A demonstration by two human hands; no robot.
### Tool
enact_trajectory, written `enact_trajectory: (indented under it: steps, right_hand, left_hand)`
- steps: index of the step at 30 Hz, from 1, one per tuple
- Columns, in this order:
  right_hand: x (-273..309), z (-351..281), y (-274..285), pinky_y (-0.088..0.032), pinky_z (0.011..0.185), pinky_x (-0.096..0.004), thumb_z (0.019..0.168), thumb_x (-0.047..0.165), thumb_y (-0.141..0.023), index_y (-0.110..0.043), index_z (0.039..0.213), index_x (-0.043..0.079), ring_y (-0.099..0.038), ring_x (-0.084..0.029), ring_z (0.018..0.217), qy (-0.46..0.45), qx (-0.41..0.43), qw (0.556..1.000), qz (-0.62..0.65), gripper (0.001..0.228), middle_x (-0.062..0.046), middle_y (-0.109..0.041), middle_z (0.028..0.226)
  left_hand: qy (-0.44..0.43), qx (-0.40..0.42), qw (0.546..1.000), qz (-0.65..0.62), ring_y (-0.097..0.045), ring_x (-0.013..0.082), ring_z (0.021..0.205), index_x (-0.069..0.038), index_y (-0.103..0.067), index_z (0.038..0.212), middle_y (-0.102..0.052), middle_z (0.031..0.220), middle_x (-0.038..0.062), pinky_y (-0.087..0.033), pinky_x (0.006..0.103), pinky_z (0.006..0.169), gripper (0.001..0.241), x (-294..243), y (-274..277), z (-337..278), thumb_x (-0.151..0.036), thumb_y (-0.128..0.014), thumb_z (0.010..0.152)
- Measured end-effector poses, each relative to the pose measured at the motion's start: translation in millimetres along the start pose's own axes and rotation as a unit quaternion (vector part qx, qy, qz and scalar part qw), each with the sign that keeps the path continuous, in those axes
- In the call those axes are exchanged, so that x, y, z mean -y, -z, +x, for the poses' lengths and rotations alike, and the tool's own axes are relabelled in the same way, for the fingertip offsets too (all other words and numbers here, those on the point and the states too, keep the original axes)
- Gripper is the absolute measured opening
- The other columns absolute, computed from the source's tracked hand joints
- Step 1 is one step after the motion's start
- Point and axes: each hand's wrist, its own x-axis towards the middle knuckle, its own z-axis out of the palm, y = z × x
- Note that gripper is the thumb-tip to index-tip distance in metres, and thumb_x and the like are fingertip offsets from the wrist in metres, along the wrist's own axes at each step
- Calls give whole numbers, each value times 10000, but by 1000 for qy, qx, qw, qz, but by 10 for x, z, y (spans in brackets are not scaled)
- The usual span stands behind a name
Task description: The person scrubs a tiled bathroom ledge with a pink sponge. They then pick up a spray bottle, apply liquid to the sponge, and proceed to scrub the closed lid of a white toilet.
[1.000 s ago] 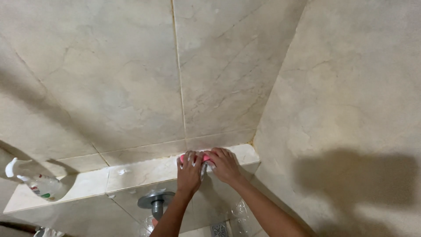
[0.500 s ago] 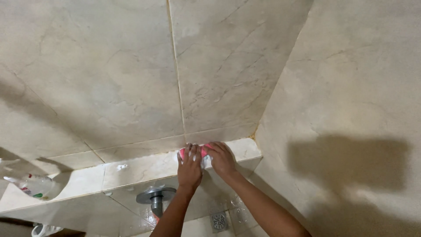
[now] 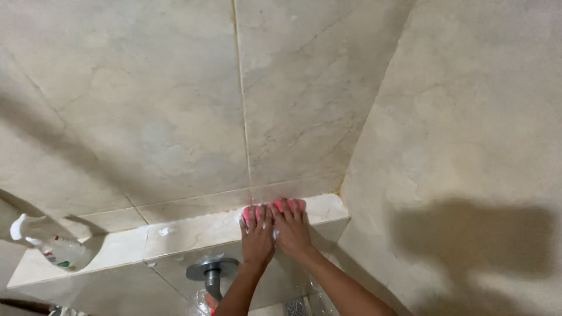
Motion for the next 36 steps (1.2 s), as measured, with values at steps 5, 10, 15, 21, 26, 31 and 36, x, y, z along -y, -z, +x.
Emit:
enact_trajectory:
  steps: [5, 10, 15, 21, 26, 31, 36]
  right_hand:
    - [-36, -187, -53, -245, 1205, -582, 814, 122, -681, -460, 1501, 102, -287, -462, 1462, 0, 47, 999, -17, 722, -172, -405, 1559]
    - [41, -265, 90, -181, 1206, -584, 788, 158, -709, -403, 1505, 68, -193, -507, 1462, -12, 89, 996, 4, 784, -239, -324, 1556]
    - [146, -161, 266, -166, 1217, -573, 824, 168, -688, -358, 1524, 58, -151, -500, 1490, -33, 129, 991, -6, 781, -238, -283, 1584]
    - [-128, 23, -156, -210, 1205, -591, 875, 129, -616, -427, 1507, 83, -227, -499, 1475, -13, 55, 998, -22, 661, -218, -354, 1573]
    - [-181, 69, -212, -225, 1203, -580, 857, 90, -608, -435, 1521, 78, -241, -504, 1475, -16, 61, 997, -32, 685, -214, -372, 1579]
    - [-177, 21, -180, -203, 1192, -593, 852, 111, -622, -434, 1503, 72, -227, -514, 1460, -15, 74, 997, -24, 679, -227, -371, 1553]
    - [-126, -124, -58, -193, 1212, -558, 872, 106, -624, -452, 1493, 73, -241, -505, 1470, -24, 77, 997, 11, 645, -217, -392, 1552]
  left_hand:
    - [6, 15, 1000, -19, -248, 407, 1500, -77, -375, 1531, -356, 1598, 133, -202, 641, 1189, 716, -114, 94, -112, -268, -628, 890]
    - [-27, -25, 999, -32, -266, 432, 1474, -70, -389, 1514, -364, 1581, 159, -238, 654, 1156, 734, -112, 70, -196, -298, -661, 871]
    - [-26, 45, 998, -22, -206, 405, 1529, -74, -363, 1548, -333, 1624, 138, -220, 626, 1192, 761, -84, 158, -101, -278, -657, 875]
    - [-6, 53, 997, -49, -166, 373, 1541, -95, -356, 1555, -315, 1639, 121, -170, 630, 1208, 716, 7, -61, 149, -201, -594, 889]
    - [12, 24, 997, -76, -162, 380, 1543, -97, -369, 1553, -335, 1623, 122, -164, 640, 1189, 661, -41, -82, 187, -182, -562, 928]
    - [22, 56, 996, -59, -162, 395, 1525, -84, -365, 1531, -333, 1606, 136, -167, 636, 1189, 675, -99, 54, 145, -213, -580, 904]
    - [4, 19, 997, -76, -242, 405, 1496, -83, -411, 1513, -389, 1580, 148, -211, 635, 1186, 628, -134, 33, -23, -220, -586, 926]
